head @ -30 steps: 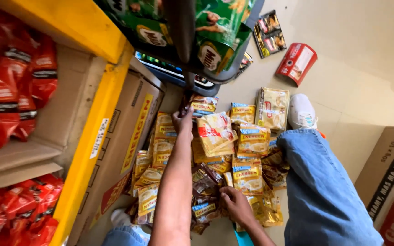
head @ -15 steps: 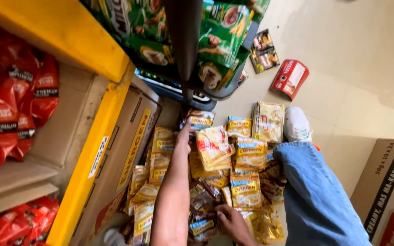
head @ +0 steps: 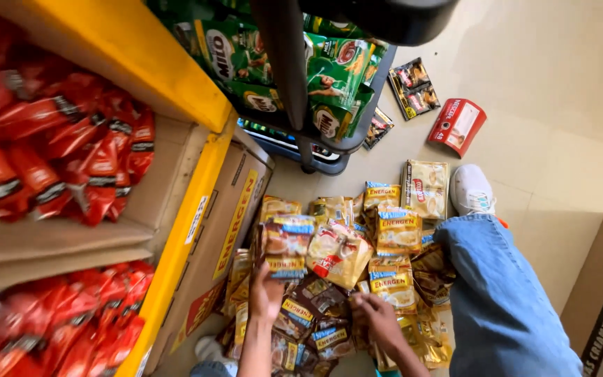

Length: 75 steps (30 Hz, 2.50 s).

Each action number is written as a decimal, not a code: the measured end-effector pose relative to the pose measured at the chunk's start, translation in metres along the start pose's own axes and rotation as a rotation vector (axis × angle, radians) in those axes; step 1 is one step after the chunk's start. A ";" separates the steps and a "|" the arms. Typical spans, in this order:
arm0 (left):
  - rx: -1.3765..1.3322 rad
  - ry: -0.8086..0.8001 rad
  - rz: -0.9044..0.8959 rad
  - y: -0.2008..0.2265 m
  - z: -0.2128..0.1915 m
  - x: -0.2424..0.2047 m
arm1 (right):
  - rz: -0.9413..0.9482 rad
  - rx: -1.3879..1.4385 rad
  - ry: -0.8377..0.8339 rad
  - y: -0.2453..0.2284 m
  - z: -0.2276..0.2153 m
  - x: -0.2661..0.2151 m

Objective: The person sorts various beverage and snack packets from a pile on the floor and places them onto the correct shelves in a grocery store.

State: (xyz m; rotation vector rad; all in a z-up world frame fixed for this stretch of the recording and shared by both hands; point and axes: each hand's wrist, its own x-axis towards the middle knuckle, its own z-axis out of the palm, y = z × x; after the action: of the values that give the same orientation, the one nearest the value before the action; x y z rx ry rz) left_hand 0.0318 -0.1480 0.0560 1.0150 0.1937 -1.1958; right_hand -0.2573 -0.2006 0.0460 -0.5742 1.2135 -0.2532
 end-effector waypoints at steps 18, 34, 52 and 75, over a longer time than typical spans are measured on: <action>-0.439 -0.069 0.017 0.043 0.058 -0.282 | -0.382 -0.320 -0.178 -0.115 0.055 -0.182; -0.032 -0.022 0.055 0.047 0.018 -0.341 | -0.456 -0.323 -0.854 -0.113 0.075 -0.254; 1.004 0.248 0.051 0.128 0.163 -0.326 | -0.352 -0.060 -0.817 -0.049 0.090 -0.219; 1.330 0.273 0.788 0.071 0.137 -0.374 | -0.072 0.693 -0.734 -0.118 0.077 -0.236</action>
State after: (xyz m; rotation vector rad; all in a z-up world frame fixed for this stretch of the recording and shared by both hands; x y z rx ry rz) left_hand -0.1111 0.0050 0.4025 2.1236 -0.8474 -0.3193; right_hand -0.2525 -0.1641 0.3184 -0.0710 0.3446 -0.4501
